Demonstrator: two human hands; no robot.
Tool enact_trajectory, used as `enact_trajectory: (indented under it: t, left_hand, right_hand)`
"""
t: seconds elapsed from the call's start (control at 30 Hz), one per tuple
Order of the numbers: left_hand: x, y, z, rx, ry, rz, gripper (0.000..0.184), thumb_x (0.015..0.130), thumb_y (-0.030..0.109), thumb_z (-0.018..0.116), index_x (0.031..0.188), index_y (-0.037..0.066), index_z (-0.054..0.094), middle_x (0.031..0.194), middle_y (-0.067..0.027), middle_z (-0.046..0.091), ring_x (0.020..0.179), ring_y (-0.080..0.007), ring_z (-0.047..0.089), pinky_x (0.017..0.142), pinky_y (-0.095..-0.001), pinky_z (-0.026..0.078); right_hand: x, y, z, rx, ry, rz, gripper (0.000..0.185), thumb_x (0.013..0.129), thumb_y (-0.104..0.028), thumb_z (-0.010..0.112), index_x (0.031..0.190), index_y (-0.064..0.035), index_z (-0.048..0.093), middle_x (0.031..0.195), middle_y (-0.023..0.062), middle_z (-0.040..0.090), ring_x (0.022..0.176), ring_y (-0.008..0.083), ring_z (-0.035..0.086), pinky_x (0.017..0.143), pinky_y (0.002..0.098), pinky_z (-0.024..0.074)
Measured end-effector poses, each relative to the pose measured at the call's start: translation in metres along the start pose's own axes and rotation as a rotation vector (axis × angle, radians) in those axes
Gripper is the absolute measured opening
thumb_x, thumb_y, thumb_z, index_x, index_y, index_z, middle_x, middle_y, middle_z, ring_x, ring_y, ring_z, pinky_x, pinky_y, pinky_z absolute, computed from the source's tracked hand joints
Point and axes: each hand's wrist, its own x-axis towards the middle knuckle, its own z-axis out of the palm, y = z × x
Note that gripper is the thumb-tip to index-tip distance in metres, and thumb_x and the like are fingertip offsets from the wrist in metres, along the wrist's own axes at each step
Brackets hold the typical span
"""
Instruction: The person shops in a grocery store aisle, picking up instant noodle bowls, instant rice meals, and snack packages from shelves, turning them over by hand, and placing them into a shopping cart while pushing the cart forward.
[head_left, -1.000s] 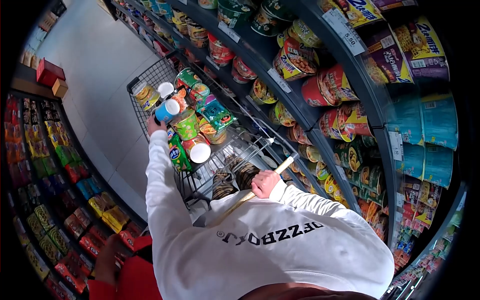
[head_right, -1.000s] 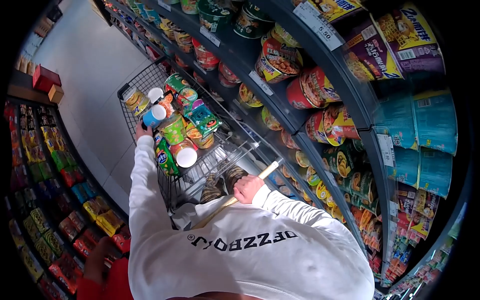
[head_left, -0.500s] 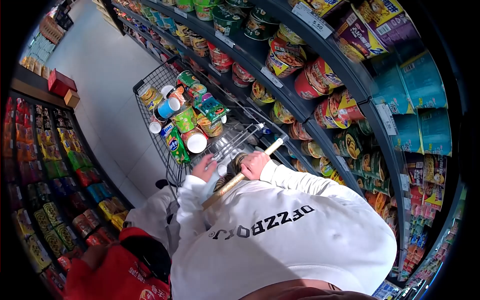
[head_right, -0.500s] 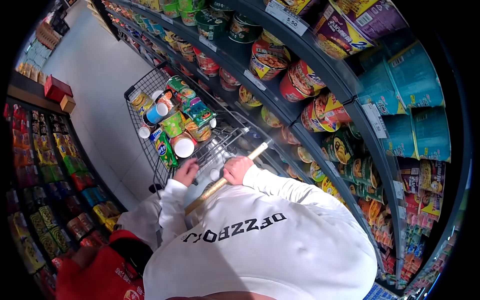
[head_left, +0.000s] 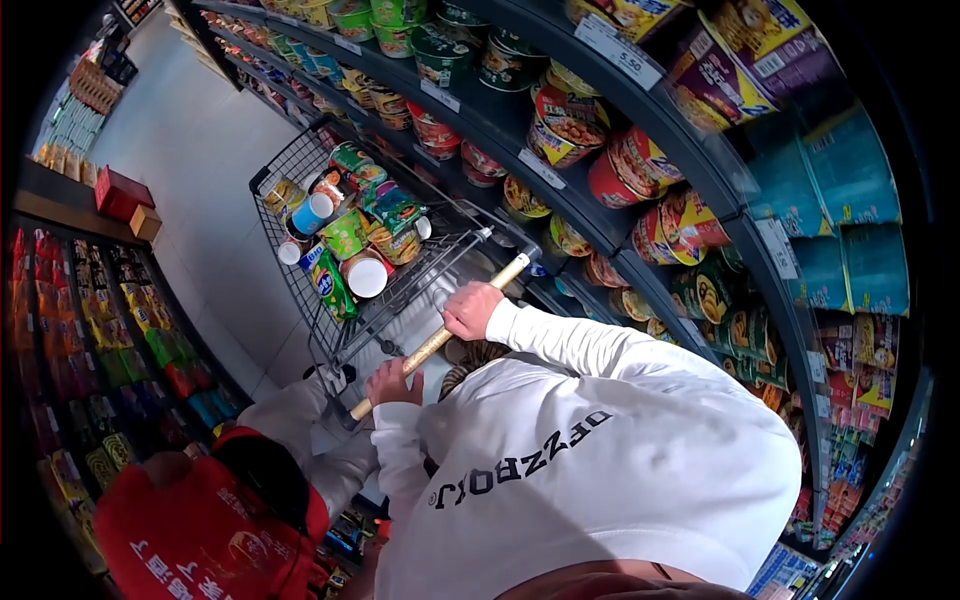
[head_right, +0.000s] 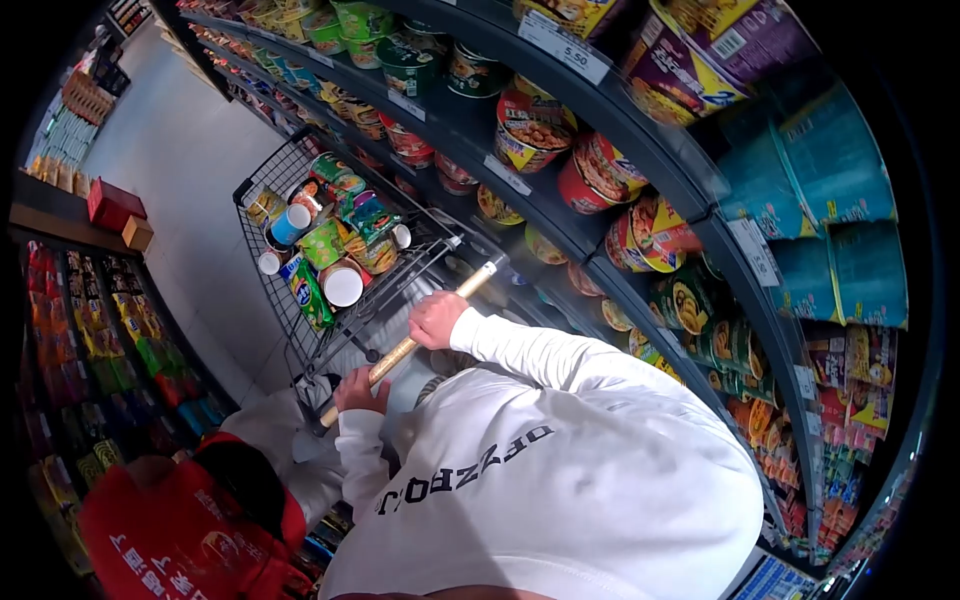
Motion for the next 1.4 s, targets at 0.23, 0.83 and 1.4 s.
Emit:
enact_trajectory:
  t: [0.23,0.83,1.4]
  left_hand:
    - [0.063,-0.02,-0.008,0.073,-0.245,-0.231,0.029,0.079,0.038,0.073,0.085,0.012,0.061,0.082,-0.0111,0.068,0.079,-0.0372,0.066,0.074,-0.0502,0.05]
    - [0.197,-0.049,-0.047,0.191,-0.348,-0.38,0.019,0.073,0.031,0.067,0.083,0.018,0.075,0.08,-0.0155,0.07,0.08,-0.0384,0.068,0.075,-0.0475,0.054]
    - [0.279,-0.108,-0.078,0.23,-0.224,-0.371,0.023,0.07,0.032,0.072,0.084,0.014,0.075,0.079,-0.0157,0.071,0.078,-0.0372,0.068,0.074,-0.0458,0.055]
  right_hand:
    - [0.049,0.016,0.014,0.04,0.046,-0.031,0.024,0.085,-0.026,0.058,0.067,-0.0099,0.059,0.064,0.0059,0.061,0.062,0.0264,0.063,0.062,0.0383,0.0519]
    - [0.173,0.045,0.03,0.105,-0.247,-0.04,0.031,0.089,-0.031,0.057,0.069,-0.009,0.065,0.06,0.011,0.063,0.056,0.0329,0.063,0.056,0.045,0.0516]
    - [0.277,0.061,0.058,0.036,-0.194,-0.144,0.026,0.089,-0.029,0.057,0.074,-0.0095,0.066,0.069,0.0094,0.065,0.065,0.0312,0.066,0.063,0.0432,0.0533]
